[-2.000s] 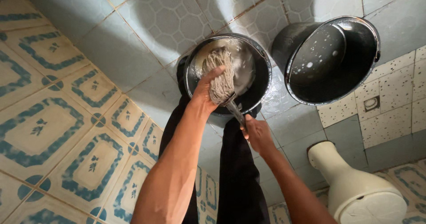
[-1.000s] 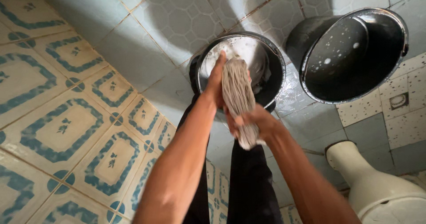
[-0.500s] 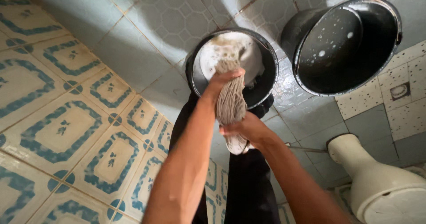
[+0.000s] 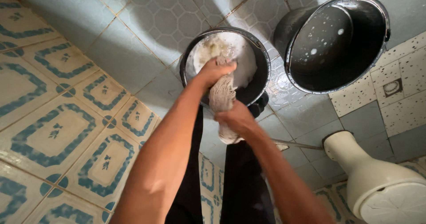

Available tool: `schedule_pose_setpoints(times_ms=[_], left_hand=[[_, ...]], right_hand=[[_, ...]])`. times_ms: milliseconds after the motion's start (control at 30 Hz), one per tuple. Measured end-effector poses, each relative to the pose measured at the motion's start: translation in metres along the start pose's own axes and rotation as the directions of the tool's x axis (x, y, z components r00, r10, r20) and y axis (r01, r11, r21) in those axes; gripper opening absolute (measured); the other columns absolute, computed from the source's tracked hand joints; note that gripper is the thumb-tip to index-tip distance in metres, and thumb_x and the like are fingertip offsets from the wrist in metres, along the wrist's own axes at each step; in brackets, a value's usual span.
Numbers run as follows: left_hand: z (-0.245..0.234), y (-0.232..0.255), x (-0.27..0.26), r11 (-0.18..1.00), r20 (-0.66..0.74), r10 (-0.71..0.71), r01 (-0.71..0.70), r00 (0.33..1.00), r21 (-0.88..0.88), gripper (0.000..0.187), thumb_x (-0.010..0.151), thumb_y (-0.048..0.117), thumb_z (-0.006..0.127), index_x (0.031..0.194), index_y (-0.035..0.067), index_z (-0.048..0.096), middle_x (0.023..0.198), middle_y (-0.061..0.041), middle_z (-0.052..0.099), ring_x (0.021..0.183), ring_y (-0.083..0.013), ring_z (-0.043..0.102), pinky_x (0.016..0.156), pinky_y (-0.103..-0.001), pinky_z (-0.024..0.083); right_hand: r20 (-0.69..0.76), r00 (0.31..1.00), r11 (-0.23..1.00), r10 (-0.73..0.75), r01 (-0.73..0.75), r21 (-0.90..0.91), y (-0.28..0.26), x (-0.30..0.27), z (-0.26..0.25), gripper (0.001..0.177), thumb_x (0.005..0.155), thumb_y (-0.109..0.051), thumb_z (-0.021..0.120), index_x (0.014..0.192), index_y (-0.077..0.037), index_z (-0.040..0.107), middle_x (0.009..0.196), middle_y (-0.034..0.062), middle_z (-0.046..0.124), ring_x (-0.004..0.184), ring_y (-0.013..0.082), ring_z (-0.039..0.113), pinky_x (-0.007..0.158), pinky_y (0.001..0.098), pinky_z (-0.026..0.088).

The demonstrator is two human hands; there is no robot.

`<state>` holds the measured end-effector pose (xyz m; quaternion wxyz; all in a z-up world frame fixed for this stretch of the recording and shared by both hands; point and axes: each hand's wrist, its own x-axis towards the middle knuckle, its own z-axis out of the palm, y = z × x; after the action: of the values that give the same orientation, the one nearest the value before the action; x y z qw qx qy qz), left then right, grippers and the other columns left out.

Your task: The person mops a tiled bathroom floor using a string mop and two buckets. They repeatedly dip the mop into a bucket of soapy water, wring it out by hand, and mop the floor around a toilet. The person also rinses the mop head in a second bucket of water and wrings it out before resuming mopping.

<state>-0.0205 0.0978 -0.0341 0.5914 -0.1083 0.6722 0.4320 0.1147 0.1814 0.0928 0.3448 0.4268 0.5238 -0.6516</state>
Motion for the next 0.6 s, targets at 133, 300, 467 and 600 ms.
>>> schedule_pose_setpoints(times_ms=[133, 300, 467, 600], left_hand=[[-0.005, -0.023, -0.013, 0.818, 0.317, 0.050, 0.143, 0.947, -0.557, 0.096, 0.090, 0.078, 0.062, 0.139, -0.005, 0.061, 0.156, -0.027, 0.052, 0.143, -0.0351, 0.051, 0.112, -0.050, 0.046], [0.035, -0.010, -0.069, 0.163, 0.163, 0.587, 0.081, 0.793, -0.983, 0.088, 0.089, 0.080, 0.054, 0.137, 0.007, 0.059, 0.163, -0.025, 0.042, 0.146, -0.0486, 0.046, 0.119, -0.061, 0.043], [0.052, 0.000, -0.095, -0.045, 0.002, 0.699, 0.047, 0.715, -0.998, 0.070, 0.090, 0.061, 0.069, 0.137, 0.011, 0.056, 0.137, -0.018, 0.054, 0.123, -0.0349, 0.056, 0.104, -0.048, 0.052], [0.037, 0.003, -0.100, 0.152, 0.048, 0.597, -0.054, 0.800, -0.987, 0.066, 0.089, 0.026, 0.085, 0.143, 0.019, 0.049, 0.105, -0.006, 0.062, 0.084, -0.0161, 0.057, 0.080, -0.032, 0.048]], right_hand=[[0.354, 0.921, 0.902, -0.163, -0.006, 0.431, -0.002, -0.031, -0.033, 0.050, 0.063, -0.009, 0.077, 0.109, 0.002, 0.061, 0.073, 0.0081, 0.064, 0.063, 0.0216, 0.063, 0.062, 0.0415, 0.057], [0.614, 0.665, 0.609, -0.425, -0.292, 0.737, 0.006, -0.042, -0.046, 0.046, 0.077, -0.010, 0.082, 0.114, 0.006, 0.061, 0.067, 0.0075, 0.056, 0.058, 0.0189, 0.057, 0.060, 0.0372, 0.053], [0.605, 0.706, 0.592, -0.369, -0.323, 0.738, 0.017, -0.038, -0.038, 0.049, 0.075, -0.014, 0.084, 0.112, 0.006, 0.060, 0.068, 0.0107, 0.059, 0.057, 0.0229, 0.061, 0.060, 0.0412, 0.055], [0.539, 0.812, 0.698, -0.223, -0.253, 0.670, 0.016, -0.043, -0.030, 0.048, 0.071, -0.008, 0.079, 0.112, 0.007, 0.060, 0.073, 0.0121, 0.063, 0.062, 0.0257, 0.066, 0.063, 0.0423, 0.058]])
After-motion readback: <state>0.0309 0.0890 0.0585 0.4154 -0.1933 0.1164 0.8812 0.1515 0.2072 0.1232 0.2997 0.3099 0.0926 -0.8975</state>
